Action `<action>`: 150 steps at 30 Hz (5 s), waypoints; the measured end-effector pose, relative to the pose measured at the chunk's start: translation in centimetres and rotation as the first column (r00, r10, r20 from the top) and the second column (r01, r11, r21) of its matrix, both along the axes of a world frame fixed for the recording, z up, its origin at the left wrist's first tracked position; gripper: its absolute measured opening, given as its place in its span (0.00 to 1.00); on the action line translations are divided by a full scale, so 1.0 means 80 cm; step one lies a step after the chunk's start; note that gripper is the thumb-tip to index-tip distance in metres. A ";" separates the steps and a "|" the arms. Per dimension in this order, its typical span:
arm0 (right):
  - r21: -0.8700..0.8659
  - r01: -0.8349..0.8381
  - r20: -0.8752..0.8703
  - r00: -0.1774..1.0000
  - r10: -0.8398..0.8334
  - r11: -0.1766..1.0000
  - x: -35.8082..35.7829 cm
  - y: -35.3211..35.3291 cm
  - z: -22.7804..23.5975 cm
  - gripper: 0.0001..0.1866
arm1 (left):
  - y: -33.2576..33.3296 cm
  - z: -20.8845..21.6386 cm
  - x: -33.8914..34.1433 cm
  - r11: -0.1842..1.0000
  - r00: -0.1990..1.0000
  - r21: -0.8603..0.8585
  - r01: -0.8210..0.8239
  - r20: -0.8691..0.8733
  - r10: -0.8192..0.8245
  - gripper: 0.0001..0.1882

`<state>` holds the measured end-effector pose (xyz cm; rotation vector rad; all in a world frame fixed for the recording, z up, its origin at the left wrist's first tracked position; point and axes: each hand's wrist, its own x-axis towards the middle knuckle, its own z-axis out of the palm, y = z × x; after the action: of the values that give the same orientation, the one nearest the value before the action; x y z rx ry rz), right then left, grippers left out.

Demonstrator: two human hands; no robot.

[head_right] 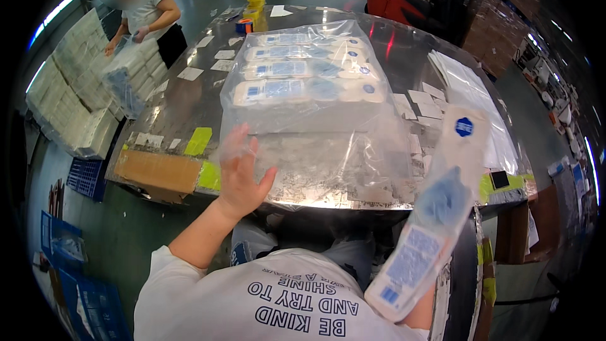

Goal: The person places individual rolls and multi-packs of tissue into a large plastic bag on a metal table and then moves the filled bag aside.

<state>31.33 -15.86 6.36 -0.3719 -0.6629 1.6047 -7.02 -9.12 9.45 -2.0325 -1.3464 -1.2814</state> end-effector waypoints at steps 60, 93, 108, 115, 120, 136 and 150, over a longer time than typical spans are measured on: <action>0.611 0.405 0.790 -0.256 -0.558 0.680 -0.132 0.319 -0.162 0.38 | 0.086 -0.114 -0.018 0.801 0.977 -0.595 -0.068 0.121 0.173 0.08; 0.525 -0.001 0.742 -0.488 -0.459 0.851 -0.108 0.222 -0.118 0.21 | 0.093 -0.126 -0.040 0.647 0.931 -0.730 -0.221 0.040 0.363 0.12; 0.565 -0.010 0.734 -0.451 -0.507 0.825 -0.108 0.224 -0.114 0.18 | 0.092 -0.137 -0.047 0.714 0.938 -0.682 -0.157 0.124 0.325 0.12; 0.561 -0.029 0.716 -0.484 -0.503 0.827 -0.103 0.229 -0.124 0.18 | 0.093 -0.141 -0.048 0.735 0.942 -0.666 -0.125 0.153 0.298 0.12; 0.560 -0.031 0.721 -0.474 -0.506 0.828 -0.104 0.228 -0.124 0.18 | 0.091 -0.138 -0.050 0.721 0.941 -0.685 -0.100 0.170 0.291 0.12; 0.488 -0.019 0.763 -0.476 -0.438 0.872 -0.108 0.232 -0.119 0.20 | 0.087 -0.129 -0.051 0.752 0.942 -0.655 -0.071 0.203 0.266 0.12; 0.625 -0.033 0.677 -0.473 -0.563 0.780 -0.104 0.236 -0.132 0.18 | 0.094 -0.127 -0.047 0.640 0.938 -0.746 -0.185 0.060 0.340 0.12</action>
<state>23.02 3.01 -4.20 -1.6313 -1.9607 -0.0636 -10.75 -1.60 -0.73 -2.0562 -2.4714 -0.8792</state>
